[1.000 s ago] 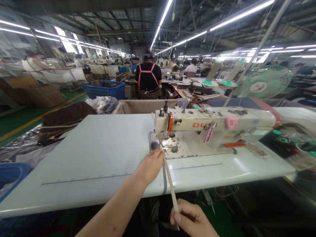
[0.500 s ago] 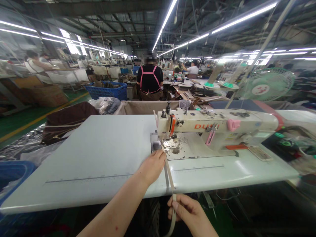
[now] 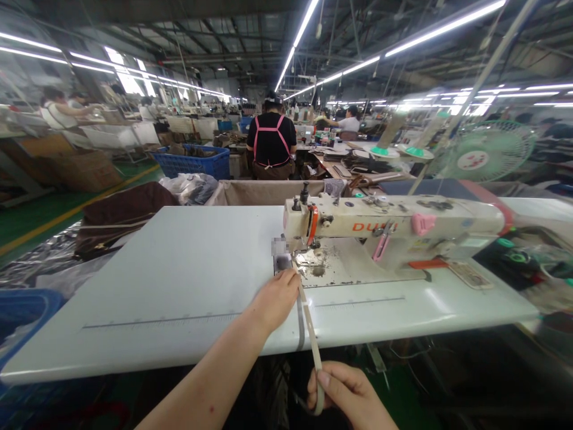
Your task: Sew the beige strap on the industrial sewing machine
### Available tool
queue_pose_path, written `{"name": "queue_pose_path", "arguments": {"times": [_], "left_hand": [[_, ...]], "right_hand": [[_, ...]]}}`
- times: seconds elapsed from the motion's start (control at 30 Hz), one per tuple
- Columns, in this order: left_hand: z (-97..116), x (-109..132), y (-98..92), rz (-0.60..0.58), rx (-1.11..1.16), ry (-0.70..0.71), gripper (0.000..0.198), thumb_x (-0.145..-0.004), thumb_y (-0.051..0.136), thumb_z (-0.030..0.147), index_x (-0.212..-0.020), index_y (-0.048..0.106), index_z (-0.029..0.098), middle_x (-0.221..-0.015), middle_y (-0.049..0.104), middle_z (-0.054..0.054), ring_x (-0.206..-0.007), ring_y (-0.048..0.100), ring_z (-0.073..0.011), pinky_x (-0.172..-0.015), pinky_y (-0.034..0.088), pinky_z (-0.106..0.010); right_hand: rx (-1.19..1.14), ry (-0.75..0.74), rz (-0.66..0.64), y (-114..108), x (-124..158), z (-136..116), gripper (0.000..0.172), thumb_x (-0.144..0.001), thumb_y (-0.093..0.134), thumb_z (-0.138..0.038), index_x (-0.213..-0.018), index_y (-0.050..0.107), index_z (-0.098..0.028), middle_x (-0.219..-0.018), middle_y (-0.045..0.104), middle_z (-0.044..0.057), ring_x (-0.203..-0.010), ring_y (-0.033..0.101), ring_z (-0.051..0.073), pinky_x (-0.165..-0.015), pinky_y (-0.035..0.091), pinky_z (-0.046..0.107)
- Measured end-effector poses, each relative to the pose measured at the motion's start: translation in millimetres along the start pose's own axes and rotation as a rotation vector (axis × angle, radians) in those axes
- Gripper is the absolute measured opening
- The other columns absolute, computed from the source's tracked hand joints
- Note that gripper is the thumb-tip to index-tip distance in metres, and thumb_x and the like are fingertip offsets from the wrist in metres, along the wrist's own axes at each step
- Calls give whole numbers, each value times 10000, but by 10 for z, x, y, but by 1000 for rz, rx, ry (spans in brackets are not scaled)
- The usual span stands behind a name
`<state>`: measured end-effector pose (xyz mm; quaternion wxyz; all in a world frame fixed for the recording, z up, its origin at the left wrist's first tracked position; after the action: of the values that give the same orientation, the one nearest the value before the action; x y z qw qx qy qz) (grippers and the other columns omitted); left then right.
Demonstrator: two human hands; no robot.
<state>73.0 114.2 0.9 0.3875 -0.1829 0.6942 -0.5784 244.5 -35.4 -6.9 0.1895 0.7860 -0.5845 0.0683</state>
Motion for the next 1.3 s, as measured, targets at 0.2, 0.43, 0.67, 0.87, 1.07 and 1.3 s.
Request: {"name": "queue_pose_path", "arguments": {"times": [0.2, 0.43, 0.67, 0.87, 1.07, 1.3], "left_hand": [[-10, 4, 9, 12, 44, -48, 184, -1015, 537, 128, -1161, 642, 168, -1270, 675, -116, -1199, 661, -239, -1081, 556, -371], [-21, 14, 56, -25, -29, 23, 214, -1035, 501, 141, -1181, 656, 168, -1285, 681, -110, -1267, 625, -259, -1102, 542, -397], [-35, 10, 76, 14, -13, 6, 232, -1026, 500, 139, -1197, 654, 175, -1347, 653, -126, -1307, 607, -253, -1144, 505, -378], [-43, 5, 130, 22, -27, 29, 251, -1033, 490, 147, -1217, 659, 167, -1366, 647, -130, -1364, 568, -269, -1186, 477, -423], [-38, 9, 101, 22, 0, 5, 227, -1037, 509, 153, -1207, 659, 155, -1319, 668, -127, -1298, 604, -251, -1138, 510, -375], [-6, 12, 44, 20, -50, 63, 190, -1025, 515, 124, -1100, 687, 156, -1247, 686, -115, -1265, 617, -257, -1131, 507, -387]], "right_hand": [[-26, -4, -30, 19, 52, -19, 553, -852, 769, -693, -747, 795, -151, -688, 727, 61, -658, 648, 172, -676, 500, 291], [-15, 8, 7, 23, 104, -54, 539, -858, 766, -686, -762, 814, -158, -708, 736, 62, -693, 641, 179, -702, 478, 296], [56, -43, -16, 14, 61, -60, 527, -879, 751, -662, -701, 807, -169, -678, 700, 48, -666, 599, 173, -694, 475, 304], [40, -23, -46, -34, 21, 64, 536, -874, 744, -684, -759, 797, -163, -671, 689, 46, -636, 593, 168, -646, 470, 295], [198, -183, -114, -57, 15, -39, 488, -943, 687, -627, -757, 792, -188, -742, 644, 40, -718, 598, 186, -730, 479, 326], [303, -224, 84, -2, 19, -204, 389, -854, 805, -604, -794, 789, -220, -888, 681, 56, -899, 640, 244, -869, 491, 361]]}}
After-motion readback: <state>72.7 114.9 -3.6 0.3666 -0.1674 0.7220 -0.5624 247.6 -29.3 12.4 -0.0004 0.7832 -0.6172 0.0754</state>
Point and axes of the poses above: each hand's wrist, its own x-axis away from the middle knuckle, its own y-axis out of the palm, z = x × y, the point moved 2 cm from there along -x, towards the middle knuckle
